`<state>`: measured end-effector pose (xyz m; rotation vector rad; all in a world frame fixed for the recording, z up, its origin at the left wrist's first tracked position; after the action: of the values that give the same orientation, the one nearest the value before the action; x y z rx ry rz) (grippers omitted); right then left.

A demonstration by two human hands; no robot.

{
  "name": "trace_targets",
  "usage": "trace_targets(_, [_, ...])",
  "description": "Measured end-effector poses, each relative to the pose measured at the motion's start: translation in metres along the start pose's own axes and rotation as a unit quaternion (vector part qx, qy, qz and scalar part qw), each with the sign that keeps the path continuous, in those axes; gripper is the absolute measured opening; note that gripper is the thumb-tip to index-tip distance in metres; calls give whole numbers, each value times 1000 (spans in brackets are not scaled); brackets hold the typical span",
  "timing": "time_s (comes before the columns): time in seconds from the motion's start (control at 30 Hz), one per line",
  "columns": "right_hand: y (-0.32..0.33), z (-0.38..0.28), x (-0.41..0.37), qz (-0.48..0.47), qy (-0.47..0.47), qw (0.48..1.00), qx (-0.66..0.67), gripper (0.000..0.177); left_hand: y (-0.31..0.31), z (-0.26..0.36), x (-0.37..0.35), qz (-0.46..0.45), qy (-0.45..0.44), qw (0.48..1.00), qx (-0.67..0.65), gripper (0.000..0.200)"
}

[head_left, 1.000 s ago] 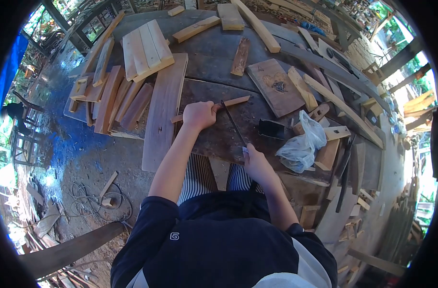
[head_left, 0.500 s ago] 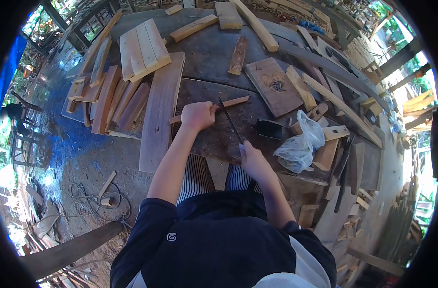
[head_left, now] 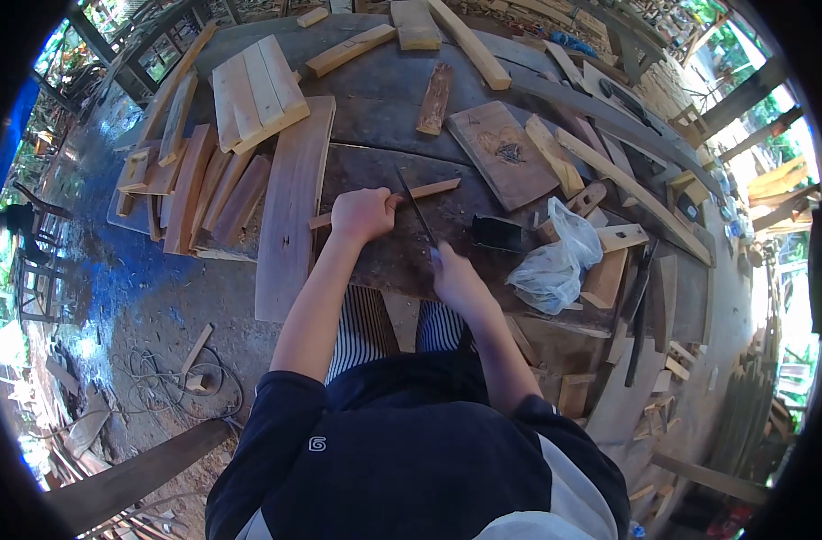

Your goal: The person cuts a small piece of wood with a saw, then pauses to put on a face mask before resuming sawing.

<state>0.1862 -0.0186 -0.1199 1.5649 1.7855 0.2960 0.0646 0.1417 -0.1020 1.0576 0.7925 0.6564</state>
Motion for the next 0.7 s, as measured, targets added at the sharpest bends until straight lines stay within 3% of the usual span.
trace_targets(0.17, [-3,15,-27,-23,4,999,30,17,-3,0,0,8,-9,1000,-5,37])
trace_targets(0.4, [10,-12,59,-18,-4,997,-70,22,-12,2,-5,53,-14,998,-20,34])
trace_targets(0.53, [7,-7,24,-13,-34,996,-81,20,-9,5,-6,45,-18,999,-12,36])
trace_targets(0.63, [-5,17,-12,-20,-5,1000,-12,19,-12,2,-7,48,-21,998,-17,35])
trace_targets(0.7, [-10,24,-28,-32,-36,999,-7,18,-17,5,-10,87,-86,992,9,32])
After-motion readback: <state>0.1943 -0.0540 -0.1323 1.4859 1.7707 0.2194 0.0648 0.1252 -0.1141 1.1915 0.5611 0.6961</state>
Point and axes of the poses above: each hand's wrist, its own x-axis towards the middle knuckle, its own y-axis out of the back of the hand, z = x × y, the point moved 8 cm from there along x, towards the middle knuckle, and after that the axes turned 15 degrees about -z, right-handed, at the moved point
